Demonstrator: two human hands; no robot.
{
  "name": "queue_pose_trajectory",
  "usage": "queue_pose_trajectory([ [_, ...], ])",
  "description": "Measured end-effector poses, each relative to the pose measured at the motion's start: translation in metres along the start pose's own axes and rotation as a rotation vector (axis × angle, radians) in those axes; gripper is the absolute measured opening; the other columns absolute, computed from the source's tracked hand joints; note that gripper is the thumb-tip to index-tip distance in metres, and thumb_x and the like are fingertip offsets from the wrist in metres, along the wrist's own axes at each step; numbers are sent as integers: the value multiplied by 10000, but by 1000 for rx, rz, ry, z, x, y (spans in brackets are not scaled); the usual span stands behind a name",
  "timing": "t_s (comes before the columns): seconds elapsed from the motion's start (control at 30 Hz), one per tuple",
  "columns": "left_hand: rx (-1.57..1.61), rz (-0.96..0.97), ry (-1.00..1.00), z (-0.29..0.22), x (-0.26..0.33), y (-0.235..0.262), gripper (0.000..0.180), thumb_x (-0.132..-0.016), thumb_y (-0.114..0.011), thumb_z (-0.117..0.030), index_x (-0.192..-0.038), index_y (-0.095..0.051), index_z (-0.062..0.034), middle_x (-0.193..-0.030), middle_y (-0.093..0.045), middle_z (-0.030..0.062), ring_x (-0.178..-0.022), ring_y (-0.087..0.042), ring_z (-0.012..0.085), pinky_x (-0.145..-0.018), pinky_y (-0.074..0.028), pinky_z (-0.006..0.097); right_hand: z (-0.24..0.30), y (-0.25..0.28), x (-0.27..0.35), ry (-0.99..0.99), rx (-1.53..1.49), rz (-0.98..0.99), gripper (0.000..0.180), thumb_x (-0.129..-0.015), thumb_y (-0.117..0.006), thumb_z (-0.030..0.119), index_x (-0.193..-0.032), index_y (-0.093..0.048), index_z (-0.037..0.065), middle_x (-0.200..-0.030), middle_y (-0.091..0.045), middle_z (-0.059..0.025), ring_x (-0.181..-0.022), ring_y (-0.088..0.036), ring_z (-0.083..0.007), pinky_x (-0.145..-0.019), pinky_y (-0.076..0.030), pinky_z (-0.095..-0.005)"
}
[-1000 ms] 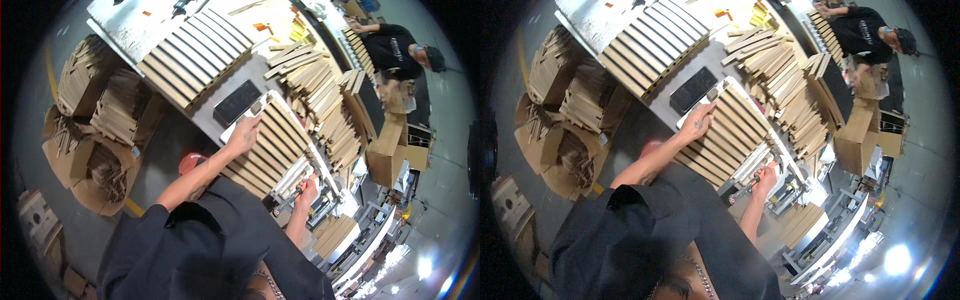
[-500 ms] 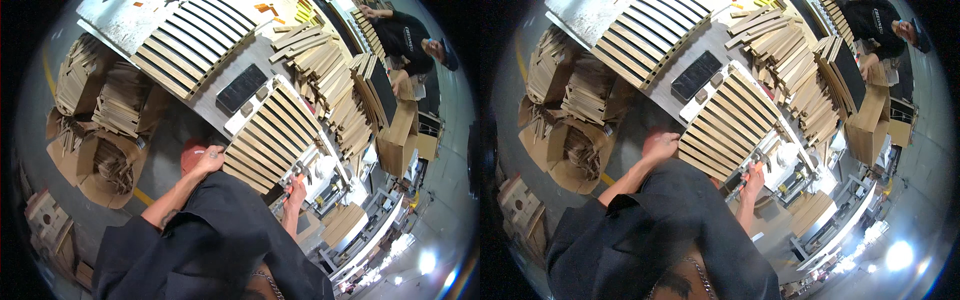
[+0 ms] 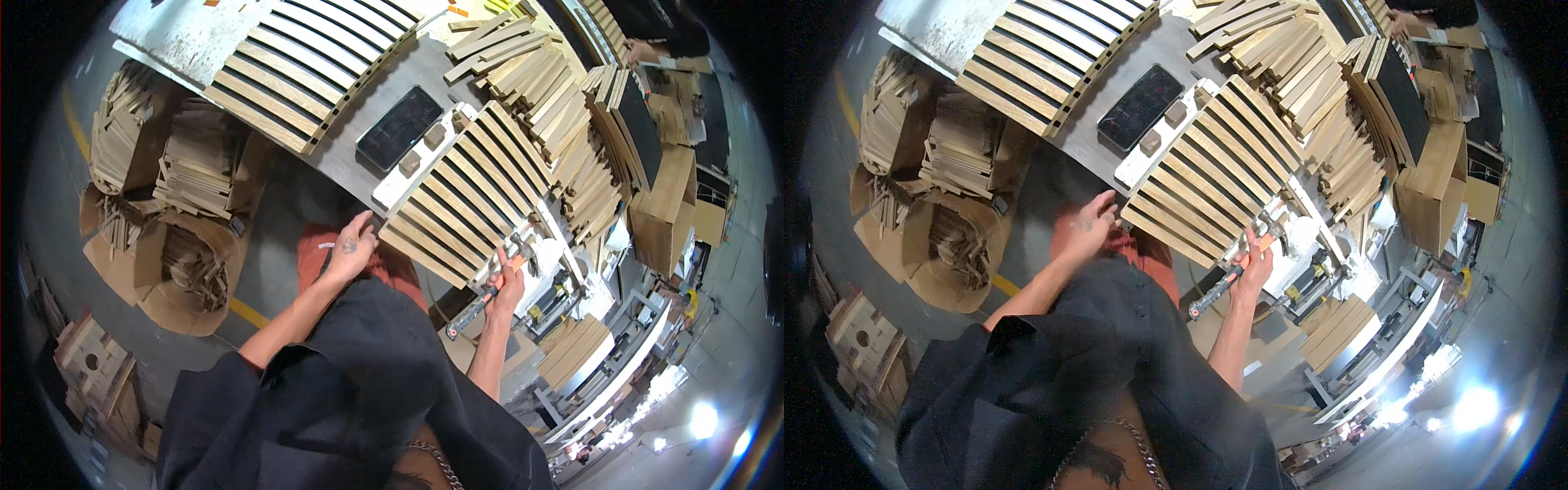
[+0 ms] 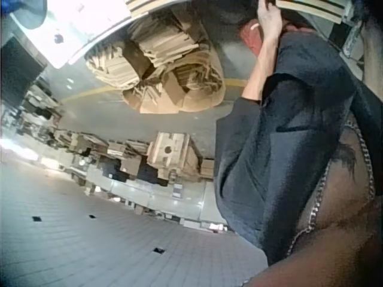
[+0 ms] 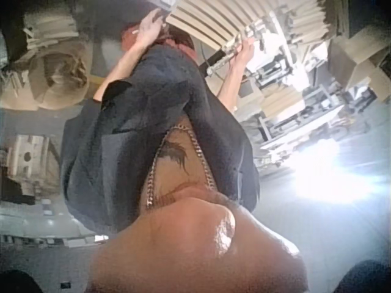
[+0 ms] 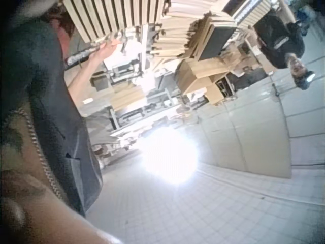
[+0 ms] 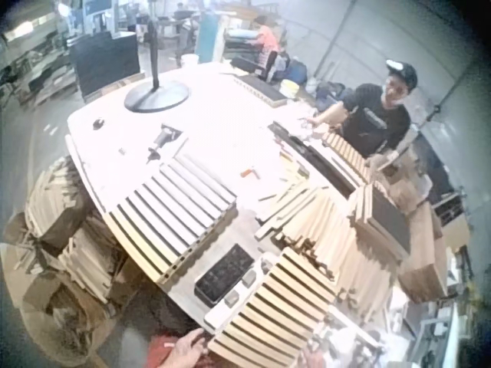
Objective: Assembling a wooden slatted frame using a nail gun and a hammer.
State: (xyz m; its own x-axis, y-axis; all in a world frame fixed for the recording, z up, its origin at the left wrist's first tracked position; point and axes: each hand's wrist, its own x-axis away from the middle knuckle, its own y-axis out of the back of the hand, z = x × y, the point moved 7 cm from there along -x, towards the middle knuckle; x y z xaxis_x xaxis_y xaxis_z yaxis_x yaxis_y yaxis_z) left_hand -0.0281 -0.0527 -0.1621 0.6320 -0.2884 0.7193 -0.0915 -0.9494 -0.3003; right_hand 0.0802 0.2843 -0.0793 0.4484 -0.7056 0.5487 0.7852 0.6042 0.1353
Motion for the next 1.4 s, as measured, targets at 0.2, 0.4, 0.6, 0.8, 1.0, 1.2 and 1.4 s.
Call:
queue_pose_trajectory([
  [0.2,-597,36,-229,-11,23,-7,510,-921,-482,-134,-1375,-493,98,-1327,-567,331,-1269,-550,419,-1087,-419,409,-28,36,25,-133,-7,-94,303,-1020,-550,177,-1247,-498,-17,-1137,-700,-197,-572,-552,-123,-502,-458,-239],
  [0.4,-415,98,-322,1,31,-19,556,-941,-509,-67,-1455,-373,95,-1347,-557,318,-1255,-583,373,-1072,-443,371,-47,64,51,-223,-41,-111,204,-1014,-555,191,-1110,-547,11,-948,-686,-128,-573,-540,-103,-477,-432,-217],
  [0.6,-205,105,-75,-20,42,-30,498,-983,-568,-80,-1431,-412,72,-1308,-612,152,-1119,-632,197,-937,-532,318,-31,80,50,-73,285,-80,257,-1006,-590,201,-1149,-550,-9,-819,-656,-86,-507,-530,-107,-460,-441,-248],
  [0.8,119,-45,-152,11,21,-34,311,-995,-624,-179,-1230,-610,23,-1107,-688,83,-992,-662,160,-851,-553,301,10,55,11,358,675,-82,334,-996,-598,176,-1248,-548,-36,-849,-659,-108,-641,-612,-164,-588,-490,-300],
  [1.0,191,-159,-206,48,1,-23,207,-961,-665,-196,-1108,-691,-53,-985,-713,33,-886,-672,138,-840,-539,302,27,23,-31,710,753,-61,347,-945,-598,84,-1275,-581,-24,-1172,-657,-215,-1048,-655,-328,-898,-512,-401],
  [1.2,138,-304,-230,53,0,-25,201,-940,-674,-147,-1077,-698,-3,-907,-706,15,-830,-633,77,-774,-500,244,35,-58,26,1129,1174,146,437,-925,-622,178,-1317,-566,-6,-1303,-545,-289,-1229,-498,-439,-1093,-327,-517],
  [1.4,202,-274,-195,37,15,-31,198,-929,-700,-113,-1086,-683,6,-899,-681,-2,-806,-589,49,-731,-481,220,-25,-146,88,1385,1360,676,589,-857,-721,215,-1423,-560,211,-1572,-315,-274,-1464,-286,-420,-1180,-156,-573],
])
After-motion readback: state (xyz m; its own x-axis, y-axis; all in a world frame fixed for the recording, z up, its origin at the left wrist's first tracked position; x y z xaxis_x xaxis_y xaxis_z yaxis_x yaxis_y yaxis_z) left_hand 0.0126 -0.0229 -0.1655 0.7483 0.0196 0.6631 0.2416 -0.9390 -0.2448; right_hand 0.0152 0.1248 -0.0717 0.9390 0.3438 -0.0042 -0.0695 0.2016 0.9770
